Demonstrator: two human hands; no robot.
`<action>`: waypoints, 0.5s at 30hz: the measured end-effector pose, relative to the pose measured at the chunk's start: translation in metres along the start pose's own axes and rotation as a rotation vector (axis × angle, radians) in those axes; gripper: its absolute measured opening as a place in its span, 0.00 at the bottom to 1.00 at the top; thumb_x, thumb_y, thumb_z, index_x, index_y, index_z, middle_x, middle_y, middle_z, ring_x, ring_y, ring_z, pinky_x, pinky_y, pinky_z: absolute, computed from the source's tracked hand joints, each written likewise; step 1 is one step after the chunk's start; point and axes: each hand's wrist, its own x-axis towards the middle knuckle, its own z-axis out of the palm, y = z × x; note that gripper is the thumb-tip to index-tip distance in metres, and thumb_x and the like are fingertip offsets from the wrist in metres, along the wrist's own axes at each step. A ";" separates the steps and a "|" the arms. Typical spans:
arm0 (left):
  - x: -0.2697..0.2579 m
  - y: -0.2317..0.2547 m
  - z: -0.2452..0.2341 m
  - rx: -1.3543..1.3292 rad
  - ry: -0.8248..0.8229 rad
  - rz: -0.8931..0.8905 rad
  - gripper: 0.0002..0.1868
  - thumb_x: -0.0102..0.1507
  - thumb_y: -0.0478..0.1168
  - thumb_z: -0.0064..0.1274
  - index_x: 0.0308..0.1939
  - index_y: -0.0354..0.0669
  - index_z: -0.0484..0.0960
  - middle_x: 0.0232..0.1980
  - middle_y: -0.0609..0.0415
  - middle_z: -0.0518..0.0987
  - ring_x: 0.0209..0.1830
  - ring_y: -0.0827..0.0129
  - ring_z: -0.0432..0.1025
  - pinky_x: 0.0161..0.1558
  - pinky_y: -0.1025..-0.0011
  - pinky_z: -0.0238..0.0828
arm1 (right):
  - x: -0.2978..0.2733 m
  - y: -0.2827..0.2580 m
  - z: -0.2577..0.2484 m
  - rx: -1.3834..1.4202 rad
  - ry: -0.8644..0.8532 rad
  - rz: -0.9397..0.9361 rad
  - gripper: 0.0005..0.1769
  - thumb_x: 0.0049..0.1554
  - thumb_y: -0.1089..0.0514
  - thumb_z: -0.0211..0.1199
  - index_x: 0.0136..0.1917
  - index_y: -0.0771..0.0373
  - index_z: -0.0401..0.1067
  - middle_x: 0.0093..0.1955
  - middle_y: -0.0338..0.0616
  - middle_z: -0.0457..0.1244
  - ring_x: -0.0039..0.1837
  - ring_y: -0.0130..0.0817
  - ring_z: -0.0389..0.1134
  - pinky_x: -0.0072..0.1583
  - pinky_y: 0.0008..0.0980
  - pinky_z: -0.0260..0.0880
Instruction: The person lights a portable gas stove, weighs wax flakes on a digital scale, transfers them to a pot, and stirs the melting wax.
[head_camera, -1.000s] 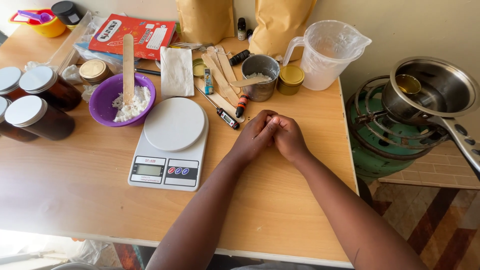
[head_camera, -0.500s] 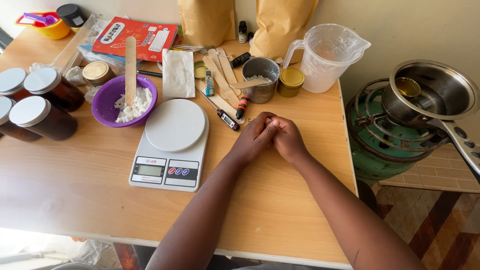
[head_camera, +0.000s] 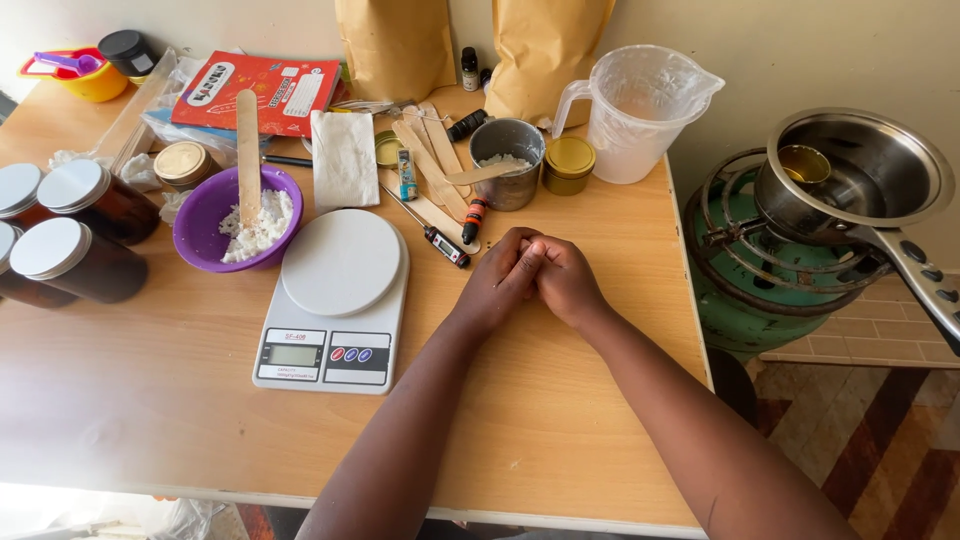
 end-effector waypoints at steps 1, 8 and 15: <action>0.001 -0.001 0.000 0.009 0.005 -0.006 0.22 0.68 0.52 0.35 0.51 0.40 0.73 0.21 0.46 0.71 0.34 0.51 0.71 0.44 0.55 0.66 | 0.001 0.003 0.000 0.000 0.002 0.006 0.24 0.62 0.61 0.46 0.25 0.61 0.66 0.19 0.44 0.56 0.26 0.28 0.59 0.34 0.23 0.60; 0.001 -0.005 0.000 0.020 0.003 -0.004 0.21 0.68 0.52 0.35 0.51 0.40 0.73 0.20 0.45 0.70 0.32 0.51 0.70 0.42 0.56 0.66 | 0.002 -0.006 0.003 -0.046 0.016 0.037 0.23 0.61 0.60 0.47 0.25 0.60 0.67 0.18 0.42 0.56 0.25 0.25 0.59 0.30 0.20 0.58; 0.001 -0.003 0.002 0.024 0.014 0.005 0.22 0.68 0.52 0.36 0.52 0.39 0.73 0.21 0.43 0.70 0.32 0.49 0.70 0.41 0.55 0.66 | 0.004 0.004 0.000 -0.034 0.015 0.051 0.23 0.62 0.59 0.47 0.25 0.59 0.66 0.18 0.42 0.56 0.25 0.24 0.58 0.30 0.20 0.56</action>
